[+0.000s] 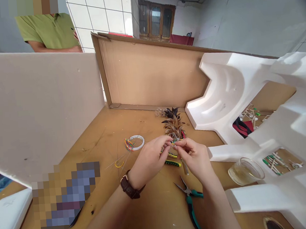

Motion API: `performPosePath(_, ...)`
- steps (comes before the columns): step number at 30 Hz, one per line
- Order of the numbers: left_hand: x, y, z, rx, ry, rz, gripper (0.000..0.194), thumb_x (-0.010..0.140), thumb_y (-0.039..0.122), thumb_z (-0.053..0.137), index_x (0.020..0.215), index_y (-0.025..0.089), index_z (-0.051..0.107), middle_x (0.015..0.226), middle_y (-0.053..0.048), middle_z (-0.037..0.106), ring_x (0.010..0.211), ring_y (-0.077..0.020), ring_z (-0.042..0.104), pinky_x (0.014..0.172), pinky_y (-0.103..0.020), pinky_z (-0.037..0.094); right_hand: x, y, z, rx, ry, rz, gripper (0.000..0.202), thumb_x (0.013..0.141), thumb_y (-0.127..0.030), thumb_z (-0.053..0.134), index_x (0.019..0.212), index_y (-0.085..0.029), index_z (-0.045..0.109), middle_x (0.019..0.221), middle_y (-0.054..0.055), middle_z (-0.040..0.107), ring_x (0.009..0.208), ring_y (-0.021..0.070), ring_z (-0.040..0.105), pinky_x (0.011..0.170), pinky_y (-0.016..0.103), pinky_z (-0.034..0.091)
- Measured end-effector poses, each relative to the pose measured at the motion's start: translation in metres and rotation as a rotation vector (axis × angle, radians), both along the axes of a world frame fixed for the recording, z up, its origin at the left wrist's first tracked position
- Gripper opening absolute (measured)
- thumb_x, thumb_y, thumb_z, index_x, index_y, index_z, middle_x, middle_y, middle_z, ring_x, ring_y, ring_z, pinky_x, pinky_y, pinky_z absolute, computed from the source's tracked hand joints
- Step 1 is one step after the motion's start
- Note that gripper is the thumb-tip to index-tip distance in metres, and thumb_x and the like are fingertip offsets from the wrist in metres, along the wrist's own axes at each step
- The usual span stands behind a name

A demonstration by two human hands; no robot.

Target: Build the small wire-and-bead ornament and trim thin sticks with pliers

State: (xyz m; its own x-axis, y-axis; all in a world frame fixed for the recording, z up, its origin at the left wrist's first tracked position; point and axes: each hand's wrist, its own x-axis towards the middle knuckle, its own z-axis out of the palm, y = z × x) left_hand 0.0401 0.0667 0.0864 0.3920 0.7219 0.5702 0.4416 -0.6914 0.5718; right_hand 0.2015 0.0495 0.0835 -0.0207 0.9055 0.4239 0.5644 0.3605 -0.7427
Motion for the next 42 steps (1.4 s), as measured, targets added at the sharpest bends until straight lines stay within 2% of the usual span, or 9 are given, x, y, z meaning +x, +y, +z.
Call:
performPosePath(4, -0.002, 0.000, 0.003, 0.013, 0.003, -0.009, 0.020, 0.084, 0.017, 0.040, 0.097, 0.021, 0.054, 0.086, -0.004, 0.058, 0.078, -0.0144, 0.055, 0.069, -0.025, 0.042, 0.002, -0.002, 0.006, 0.072, -0.113, 0.033, 0.013, 0.079, -0.028, 0.051, 0.078, -0.021, 0.062, 0.062, 0.000, 0.065, 0.057, 0.0142, 0.060, 0.057, 0.024, 0.046)
performPosePath(9, -0.003, -0.001, 0.007, 0.035, 0.073, -0.039, 0.024, 0.086, 0.019, 0.037, 0.100, 0.020, 0.056, 0.086, -0.005, 0.055, 0.077, -0.0144, 0.053, 0.069, -0.026, 0.042, 0.004, -0.004, 0.009, 0.086, -0.165, 0.059, 0.012, 0.079, -0.026, 0.052, 0.079, -0.021, 0.062, 0.062, -0.001, 0.065, 0.055, 0.0129, 0.059, 0.056, 0.022, 0.046)
performPosePath(13, -0.004, -0.001, 0.007, 0.017, 0.124, -0.035, 0.022, 0.086, 0.022, 0.038, 0.089, 0.019, 0.060, 0.083, -0.005, 0.055, 0.076, -0.0142, 0.053, 0.069, -0.026, 0.042, 0.004, -0.005, 0.011, 0.078, -0.182, 0.083, 0.010, 0.078, -0.024, 0.053, 0.078, -0.022, 0.063, 0.064, -0.001, 0.065, 0.056, 0.0126, 0.059, 0.056, 0.022, 0.045)
performPosePath(17, -0.006, -0.001, 0.008, 0.018, 0.129, -0.023, 0.022, 0.086, 0.023, 0.039, 0.089, 0.019, 0.060, 0.083, -0.004, 0.056, 0.075, -0.0142, 0.053, 0.070, -0.026, 0.041, 0.002, -0.005, 0.012, 0.055, -0.185, 0.108, 0.012, 0.079, -0.024, 0.051, 0.078, -0.022, 0.063, 0.063, -0.001, 0.065, 0.057, 0.0134, 0.060, 0.056, 0.023, 0.046)
performPosePath(24, -0.011, 0.002, 0.009, -0.048, 0.117, -0.090, 0.017, 0.083, 0.020, 0.043, 0.082, 0.020, 0.060, 0.076, -0.002, 0.055, 0.069, -0.0124, 0.051, 0.064, -0.024, 0.039, 0.001, -0.005, 0.011, 0.048, -0.167, 0.145, 0.011, 0.077, -0.024, 0.053, 0.076, -0.022, 0.064, 0.062, -0.001, 0.064, 0.055, 0.0128, 0.058, 0.052, 0.022, 0.044)
performPosePath(28, -0.010, 0.001, 0.011, -0.058, 0.100, -0.060, 0.015, 0.082, 0.019, 0.043, 0.076, 0.019, 0.056, 0.074, -0.001, 0.053, 0.064, -0.0111, 0.048, 0.058, -0.022, 0.036, 0.000, -0.005, 0.012, -0.021, -0.049, 0.186, 0.010, 0.077, -0.025, 0.054, 0.079, -0.022, 0.063, 0.065, -0.001, 0.064, 0.055, 0.0128, 0.059, 0.054, 0.023, 0.046)
performPosePath(32, -0.008, -0.001, 0.012, -0.068, 0.073, -0.028, 0.014, 0.082, 0.019, 0.042, 0.073, 0.018, 0.053, 0.075, -0.001, 0.052, 0.062, -0.0105, 0.047, 0.058, -0.022, 0.035, 0.002, -0.006, 0.014, -0.204, 0.233, 0.269, 0.019, 0.076, -0.025, 0.056, 0.094, -0.022, 0.057, 0.069, -0.001, 0.065, 0.054, 0.0125, 0.060, 0.056, 0.025, 0.049)
performPosePath(35, -0.006, -0.003, 0.012, -0.059, 0.052, -0.042, 0.014, 0.083, 0.019, 0.041, 0.074, 0.018, 0.051, 0.076, -0.001, 0.052, 0.065, -0.0119, 0.048, 0.060, -0.023, 0.035, 0.006, -0.005, 0.014, -0.297, 0.374, 0.298, 0.015, 0.074, -0.027, 0.058, 0.086, -0.019, 0.059, 0.070, 0.001, 0.065, 0.056, 0.0130, 0.061, 0.052, 0.024, 0.048)
performPosePath(42, -0.005, -0.006, 0.011, -0.127, 0.046, -0.017, 0.011, 0.085, 0.023, 0.038, 0.081, 0.020, 0.048, 0.067, 0.001, 0.056, 0.060, -0.0119, 0.049, 0.056, -0.023, 0.034, 0.011, 0.003, 0.006, -0.399, 0.497, 0.439, 0.011, 0.074, -0.022, 0.057, 0.078, -0.017, 0.065, 0.073, 0.004, 0.067, 0.060, 0.0126, 0.062, 0.051, 0.022, 0.045)
